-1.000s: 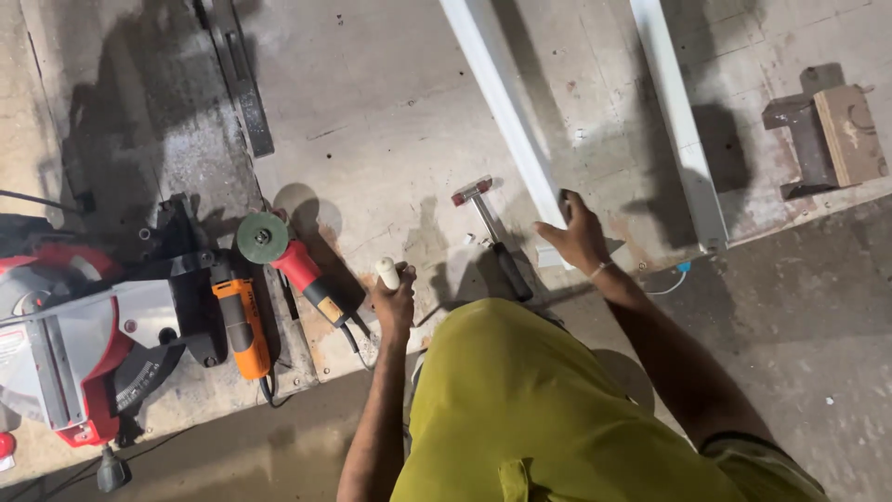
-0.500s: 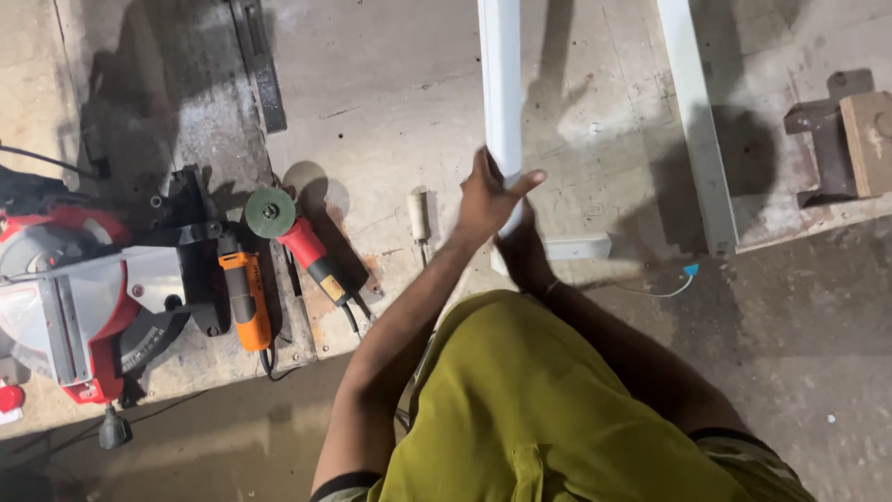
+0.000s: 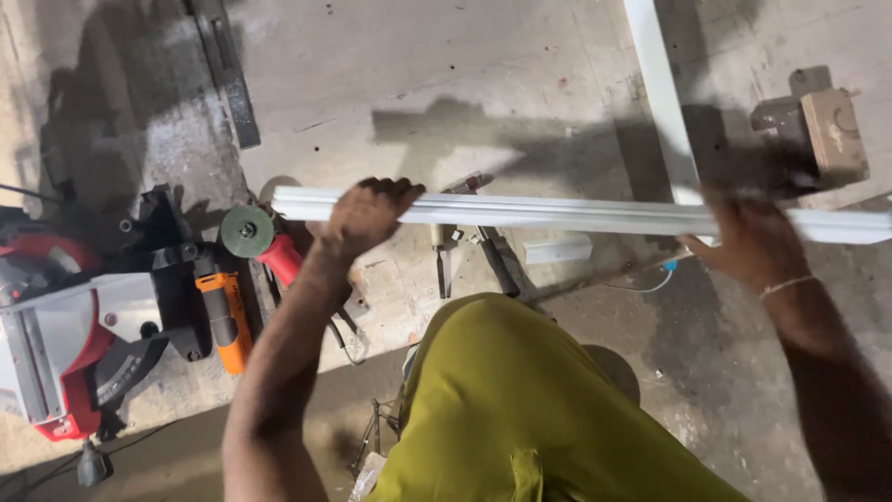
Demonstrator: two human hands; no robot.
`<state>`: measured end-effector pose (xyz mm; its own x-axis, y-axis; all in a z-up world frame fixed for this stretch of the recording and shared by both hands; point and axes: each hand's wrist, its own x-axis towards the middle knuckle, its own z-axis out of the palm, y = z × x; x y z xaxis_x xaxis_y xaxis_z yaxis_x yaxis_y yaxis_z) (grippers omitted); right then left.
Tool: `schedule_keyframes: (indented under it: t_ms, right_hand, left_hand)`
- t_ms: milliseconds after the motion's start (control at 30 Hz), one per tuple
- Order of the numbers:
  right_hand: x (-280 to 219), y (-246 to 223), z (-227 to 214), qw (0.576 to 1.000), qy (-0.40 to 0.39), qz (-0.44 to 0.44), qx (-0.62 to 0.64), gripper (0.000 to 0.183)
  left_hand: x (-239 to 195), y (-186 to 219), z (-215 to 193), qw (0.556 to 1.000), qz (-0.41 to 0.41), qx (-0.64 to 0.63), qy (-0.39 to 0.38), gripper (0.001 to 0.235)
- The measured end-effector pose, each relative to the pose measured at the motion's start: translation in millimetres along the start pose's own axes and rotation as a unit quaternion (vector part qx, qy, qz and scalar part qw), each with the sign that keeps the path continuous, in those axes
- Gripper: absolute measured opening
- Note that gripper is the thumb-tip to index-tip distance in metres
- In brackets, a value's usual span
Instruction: Measure, fit, and hammer metal frame components together.
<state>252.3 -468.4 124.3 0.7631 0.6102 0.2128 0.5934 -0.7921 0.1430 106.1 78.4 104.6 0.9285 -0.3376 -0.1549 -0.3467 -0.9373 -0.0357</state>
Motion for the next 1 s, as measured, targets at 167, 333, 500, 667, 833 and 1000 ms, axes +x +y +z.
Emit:
schedule_keyframes:
  t_ms: [167, 333, 500, 667, 833, 1000]
  right_hand:
    - [-123, 40, 68, 0.940, -0.334, 0.065, 0.035, 0.078]
    - [-113, 2, 86, 0.921, -0.247, 0.210, 0.219, 0.083]
    - [-41, 12, 135, 0.950, -0.052, 0.204, 0.232, 0.069]
    - [54, 60, 195, 0.967, 0.036, 0.179, 0.178, 0.069]
    - [122, 79, 240, 0.963, -0.034, 0.210, 0.167, 0.073]
    - [159, 87, 283, 0.951, -0.076, 0.253, 0.163, 0.070]
  left_hand:
    - [7, -32, -22, 0.993, -0.058, 0.080, 0.069, 0.062]
    - [40, -2, -28, 0.908, -0.215, -0.094, 0.348, 0.084]
    - [46, 78, 75, 0.865, -0.248, -0.279, 0.336, 0.073]
    - [-16, 134, 116, 0.827, -0.344, -0.349, 0.277, 0.057]
    - [-80, 160, 147, 0.797, -0.442, -0.330, 0.247, 0.055]
    - [-109, 175, 149, 0.782, -0.489, -0.303, 0.238, 0.053]
